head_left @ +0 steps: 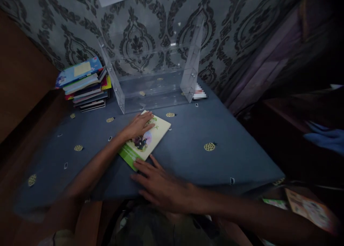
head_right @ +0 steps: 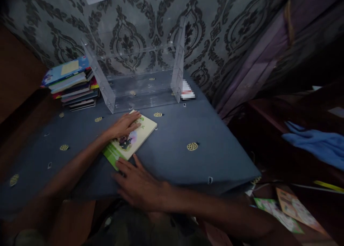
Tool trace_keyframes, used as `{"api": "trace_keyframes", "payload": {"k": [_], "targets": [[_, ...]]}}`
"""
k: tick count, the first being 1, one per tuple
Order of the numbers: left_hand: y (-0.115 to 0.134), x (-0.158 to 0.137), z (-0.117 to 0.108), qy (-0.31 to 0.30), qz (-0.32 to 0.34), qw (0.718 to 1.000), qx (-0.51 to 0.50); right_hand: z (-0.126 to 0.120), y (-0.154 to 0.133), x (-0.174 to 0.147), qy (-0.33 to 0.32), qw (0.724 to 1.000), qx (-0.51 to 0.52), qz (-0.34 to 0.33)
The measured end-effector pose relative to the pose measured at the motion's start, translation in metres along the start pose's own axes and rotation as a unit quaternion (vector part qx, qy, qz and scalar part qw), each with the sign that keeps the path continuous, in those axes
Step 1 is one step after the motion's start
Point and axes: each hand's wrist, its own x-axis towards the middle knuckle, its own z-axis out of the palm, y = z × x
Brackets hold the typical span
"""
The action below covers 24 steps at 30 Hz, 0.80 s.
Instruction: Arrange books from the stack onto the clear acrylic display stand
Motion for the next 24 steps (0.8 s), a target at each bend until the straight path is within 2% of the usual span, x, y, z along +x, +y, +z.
{"api": "trace_keyframes", "payload": {"k": [4,8,10,12,15,18,21,24], "targets": [[0.033,-0.011,-0.003,-0.029,0.0,0.999,0.035,-0.007,0.013,0.009,0.014,0.997,0.033,-0.061],[0.061,-0.024,0.006,-0.016,-0.021,0.997,0.078,-0.016,0.038,0.002,0.045,0.989,0.11,-0.087],[0.071,-0.027,0.012,-0.002,-0.048,0.993,0.104,-0.023,0.054,-0.001,0.103,0.982,0.154,-0.046],[0.079,-0.027,0.016,0.005,-0.064,0.989,0.132,-0.033,0.072,-0.001,0.185,0.963,0.196,0.017],[0.087,-0.026,0.018,0.014,-0.061,0.985,0.162,-0.049,0.103,0.006,0.315,0.908,0.257,0.098],[0.091,-0.024,0.016,0.032,-0.052,0.983,0.175,-0.058,0.132,0.015,0.421,0.852,0.28,0.14],[0.095,-0.023,0.011,0.024,-0.058,0.979,0.192,-0.058,0.149,0.018,0.466,0.824,0.28,0.161],[0.098,-0.022,0.006,0.003,-0.068,0.978,0.196,-0.055,0.153,0.014,0.476,0.815,0.283,0.172]]}}
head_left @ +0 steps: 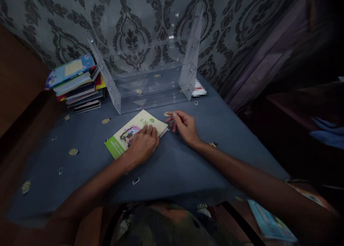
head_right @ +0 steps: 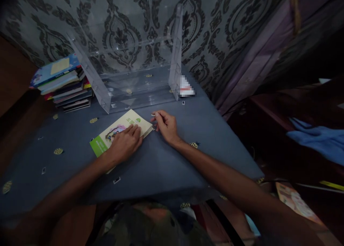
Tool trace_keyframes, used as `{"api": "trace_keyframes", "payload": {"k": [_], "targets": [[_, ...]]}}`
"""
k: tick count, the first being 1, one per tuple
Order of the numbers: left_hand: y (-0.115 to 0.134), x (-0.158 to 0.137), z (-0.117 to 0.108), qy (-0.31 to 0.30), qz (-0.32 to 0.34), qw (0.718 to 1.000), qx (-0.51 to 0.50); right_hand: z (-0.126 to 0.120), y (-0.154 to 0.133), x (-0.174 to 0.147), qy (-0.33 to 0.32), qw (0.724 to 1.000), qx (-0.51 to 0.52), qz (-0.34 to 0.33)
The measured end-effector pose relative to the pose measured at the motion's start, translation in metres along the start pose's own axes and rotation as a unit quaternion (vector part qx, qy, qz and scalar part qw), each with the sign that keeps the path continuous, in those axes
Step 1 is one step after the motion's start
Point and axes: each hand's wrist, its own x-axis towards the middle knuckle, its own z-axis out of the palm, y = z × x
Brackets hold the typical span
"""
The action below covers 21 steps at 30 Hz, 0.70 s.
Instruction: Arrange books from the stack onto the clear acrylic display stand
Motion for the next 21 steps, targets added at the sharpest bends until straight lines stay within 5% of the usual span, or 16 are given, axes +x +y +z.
{"api": "trace_keyframes", "payload": {"k": [21], "targets": [[0.0003,-0.0004,0.0038,0.021,0.009,1.0,-0.017,-0.0074,-0.0036,-0.0094,-0.074,0.987,-0.129,-0.063]]}}
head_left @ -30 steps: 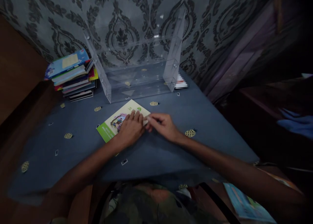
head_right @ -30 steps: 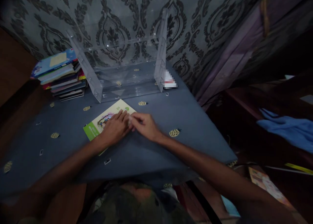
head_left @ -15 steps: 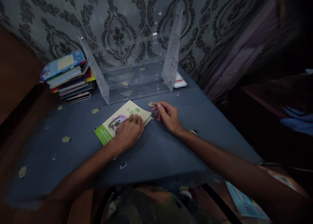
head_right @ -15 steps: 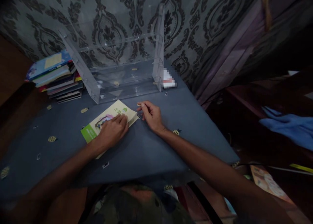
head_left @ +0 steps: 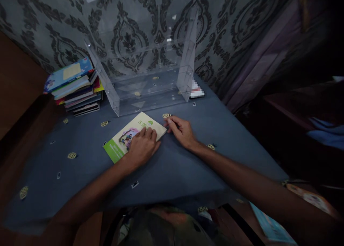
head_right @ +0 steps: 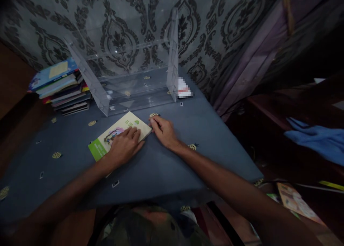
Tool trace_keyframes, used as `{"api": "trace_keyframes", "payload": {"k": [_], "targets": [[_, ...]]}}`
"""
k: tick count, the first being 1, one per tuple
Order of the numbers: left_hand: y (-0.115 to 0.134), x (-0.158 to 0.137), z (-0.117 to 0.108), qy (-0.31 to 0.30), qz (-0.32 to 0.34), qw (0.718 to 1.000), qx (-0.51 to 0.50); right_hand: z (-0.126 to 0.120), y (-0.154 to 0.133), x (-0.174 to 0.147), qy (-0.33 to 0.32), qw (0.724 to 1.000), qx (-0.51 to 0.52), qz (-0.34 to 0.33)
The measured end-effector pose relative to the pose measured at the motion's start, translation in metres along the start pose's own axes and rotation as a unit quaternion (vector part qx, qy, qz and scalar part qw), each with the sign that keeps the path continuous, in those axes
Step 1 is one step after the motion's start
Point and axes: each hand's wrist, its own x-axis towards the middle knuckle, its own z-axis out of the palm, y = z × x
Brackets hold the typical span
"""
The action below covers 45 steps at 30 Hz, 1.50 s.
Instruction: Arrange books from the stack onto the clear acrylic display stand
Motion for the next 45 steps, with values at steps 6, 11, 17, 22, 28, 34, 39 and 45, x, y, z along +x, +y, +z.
{"api": "trace_keyframes", "payload": {"k": [6,11,17,22,28,34,39,45], "targets": [[-0.031,0.013,0.008,0.051,-0.008,0.998,-0.03,0.0,0.001,0.001,-0.042,0.997,-0.065,-0.011],[-0.059,0.03,0.024,0.068,-0.026,0.996,-0.044,-0.001,-0.002,0.0,-0.05,0.992,-0.111,-0.032],[-0.064,0.036,0.027,0.071,-0.028,0.995,-0.06,-0.002,0.001,0.001,-0.054,0.987,-0.144,-0.054],[-0.063,0.033,0.03,0.074,-0.009,0.994,-0.077,-0.002,0.005,0.001,-0.046,0.979,-0.177,-0.095],[-0.056,0.028,0.029,0.051,0.062,0.99,-0.12,-0.003,0.006,0.001,-0.047,0.982,-0.156,-0.094],[-0.056,0.024,0.021,0.023,0.108,0.988,-0.109,-0.004,0.006,0.001,-0.048,0.981,-0.159,-0.104],[-0.055,0.022,0.018,0.008,0.123,0.986,-0.113,-0.003,0.007,-0.001,-0.04,0.976,-0.176,-0.123],[-0.055,0.022,0.021,0.008,0.12,0.984,-0.131,-0.001,0.006,-0.005,-0.027,0.96,-0.235,-0.149]]}}
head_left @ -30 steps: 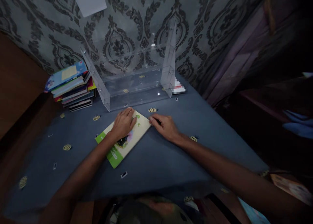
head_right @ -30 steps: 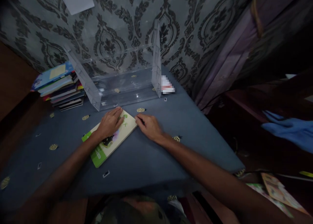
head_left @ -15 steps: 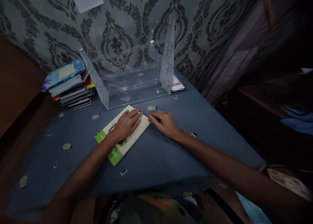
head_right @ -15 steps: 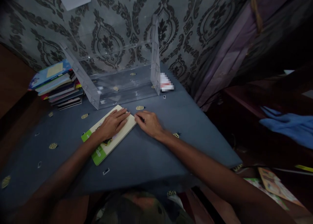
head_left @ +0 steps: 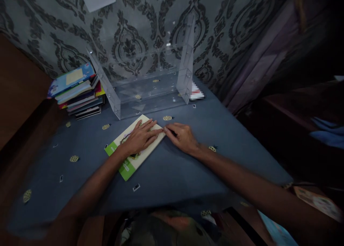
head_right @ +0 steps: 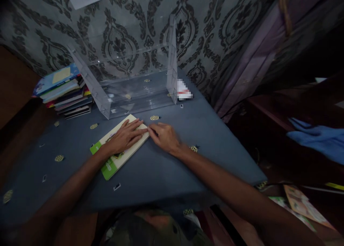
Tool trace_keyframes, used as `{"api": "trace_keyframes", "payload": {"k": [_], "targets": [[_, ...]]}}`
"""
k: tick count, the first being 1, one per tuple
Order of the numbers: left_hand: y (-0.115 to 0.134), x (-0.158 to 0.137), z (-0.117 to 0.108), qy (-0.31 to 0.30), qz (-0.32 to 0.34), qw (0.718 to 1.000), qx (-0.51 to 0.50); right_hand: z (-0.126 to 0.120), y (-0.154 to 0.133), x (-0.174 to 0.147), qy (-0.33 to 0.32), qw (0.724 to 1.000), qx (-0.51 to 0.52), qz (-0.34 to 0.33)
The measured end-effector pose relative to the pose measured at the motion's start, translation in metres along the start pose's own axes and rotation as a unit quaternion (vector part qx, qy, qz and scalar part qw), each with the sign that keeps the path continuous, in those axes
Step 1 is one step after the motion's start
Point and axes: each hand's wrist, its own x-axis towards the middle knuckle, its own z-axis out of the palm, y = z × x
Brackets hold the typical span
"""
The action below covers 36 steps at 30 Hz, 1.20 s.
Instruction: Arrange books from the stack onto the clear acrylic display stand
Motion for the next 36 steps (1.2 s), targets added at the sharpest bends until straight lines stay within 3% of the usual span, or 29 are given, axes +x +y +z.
{"api": "trace_keyframes", "payload": {"k": [4,8,12,15,21,28,36], "targets": [[0.0,-0.001,-0.002,-0.007,-0.008,1.0,-0.004,-0.001,-0.006,-0.004,-0.013,0.998,-0.056,-0.018],[-0.001,0.0,-0.007,-0.033,-0.052,0.998,-0.001,-0.004,-0.013,-0.007,-0.056,0.995,-0.078,0.009],[-0.002,0.003,-0.006,-0.035,-0.103,0.994,0.02,-0.008,-0.016,-0.003,-0.09,0.994,-0.016,0.053],[-0.002,0.005,-0.004,-0.008,-0.15,0.988,0.047,-0.006,-0.014,0.006,-0.102,0.994,0.02,0.045],[-0.009,0.002,-0.009,0.041,-0.213,0.974,0.071,0.017,0.004,0.035,-0.133,0.991,0.005,-0.01],[-0.022,-0.01,-0.014,0.034,-0.21,0.974,0.078,0.052,0.022,0.069,-0.139,0.989,0.03,-0.048],[-0.02,-0.014,-0.003,0.051,-0.231,0.969,0.074,0.068,0.023,0.064,-0.144,0.988,-0.001,-0.052]]}}
